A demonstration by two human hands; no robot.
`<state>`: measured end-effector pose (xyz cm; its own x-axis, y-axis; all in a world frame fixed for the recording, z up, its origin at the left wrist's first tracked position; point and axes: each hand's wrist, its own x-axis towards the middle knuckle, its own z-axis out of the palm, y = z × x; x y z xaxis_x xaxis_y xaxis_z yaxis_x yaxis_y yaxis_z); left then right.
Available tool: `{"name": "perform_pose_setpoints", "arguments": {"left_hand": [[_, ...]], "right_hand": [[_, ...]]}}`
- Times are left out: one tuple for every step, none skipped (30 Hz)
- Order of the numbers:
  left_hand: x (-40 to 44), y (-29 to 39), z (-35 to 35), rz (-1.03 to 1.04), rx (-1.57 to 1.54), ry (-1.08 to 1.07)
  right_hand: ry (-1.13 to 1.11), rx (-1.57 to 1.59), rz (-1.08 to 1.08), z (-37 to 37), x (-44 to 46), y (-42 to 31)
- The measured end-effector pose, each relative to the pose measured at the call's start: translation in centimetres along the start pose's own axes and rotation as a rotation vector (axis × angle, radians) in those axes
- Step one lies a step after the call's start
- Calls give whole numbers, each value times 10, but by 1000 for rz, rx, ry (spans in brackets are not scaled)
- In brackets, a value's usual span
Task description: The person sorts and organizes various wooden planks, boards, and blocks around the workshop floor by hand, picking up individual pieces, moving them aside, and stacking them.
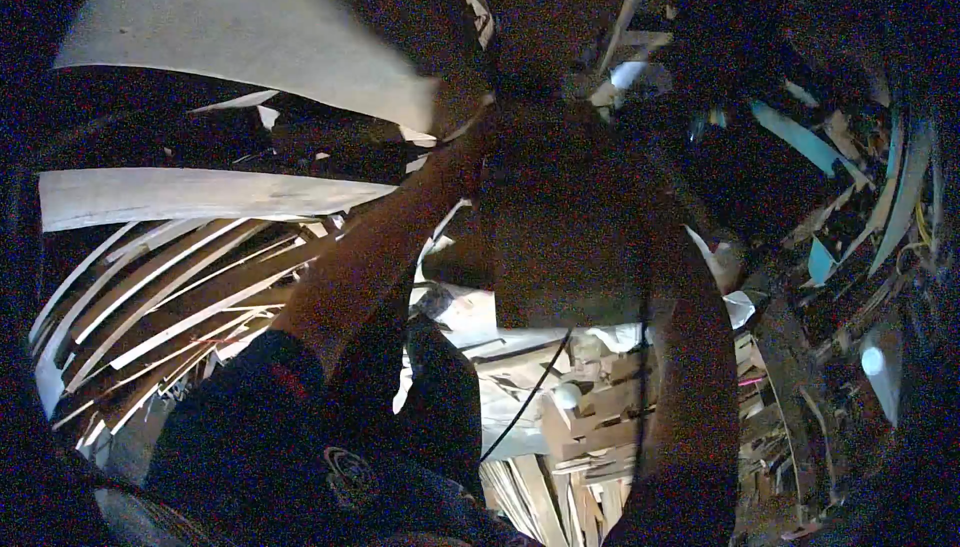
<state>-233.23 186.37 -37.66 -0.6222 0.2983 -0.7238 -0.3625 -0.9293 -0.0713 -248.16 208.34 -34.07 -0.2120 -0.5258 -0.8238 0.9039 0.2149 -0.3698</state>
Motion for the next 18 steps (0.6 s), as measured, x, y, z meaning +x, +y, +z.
{"name": "perform_pose_setpoints", "arguments": {"left_hand": [[3, 14, 1, 35, 25, -11], [1, 26, 0, 64, 48, -13], [-3, 36, -1, 84, 69, -16], [-8, 41, -5, 93, 86, -15], [-13, 45, -6, 101, 96, -13], [-16, 43, -9, 99, 89, -13], [-21, 38, -12, 91, 82, -6], [-25, 29, -14, 75, 68, 1], [-24, 20, -14, 65, 48, 14], [-25, 10, -15, 54, 26, 23], [-23, 3, -17, 48, 6, 27], [-20, 2, -19, 63, 2, 19], [-15, 4, -23, 90, 10, 0], [-11, 9, -27, 144, 55, -28], [-14, 11, -32, 206, 161, -44], [-28, 13, -38, 268, 342, -40], [-42, 16, -43, 331, 529, -24], [-57, 18, -48, 396, 708, 3]], "right_hand": [[-41, 3, -27, -2, 4, -7], [-82, 8, -53, -3, 8, -12], [-115, 14, -78, -4, 13, -17], [-140, 27, -88, -7, 15, -17], [-170, 36, -107, -9, 20, -20], [-197, 47, -126, -11, 22, -24], [-231, 59, -141, -12, 24, -26], [-265, 72, -155, -15, 24, -25], [-288, 83, -165, -19, 24, -22], [-305, 88, -174, -25, 27, -16], [-289, 83, -187, -34, 32, -6], [-236, 61, -202, -43, 40, 5], [-110, 0, -232, -61, 55, 22], [21, -66, -252, -78, 70, 40], [151, -131, -261, -95, 85, 57], [171, -286, -420, -85, 86, 56], [220, -452, -583, -75, 86, 54], [294, -607, -739, -65, 87, 53]]}}
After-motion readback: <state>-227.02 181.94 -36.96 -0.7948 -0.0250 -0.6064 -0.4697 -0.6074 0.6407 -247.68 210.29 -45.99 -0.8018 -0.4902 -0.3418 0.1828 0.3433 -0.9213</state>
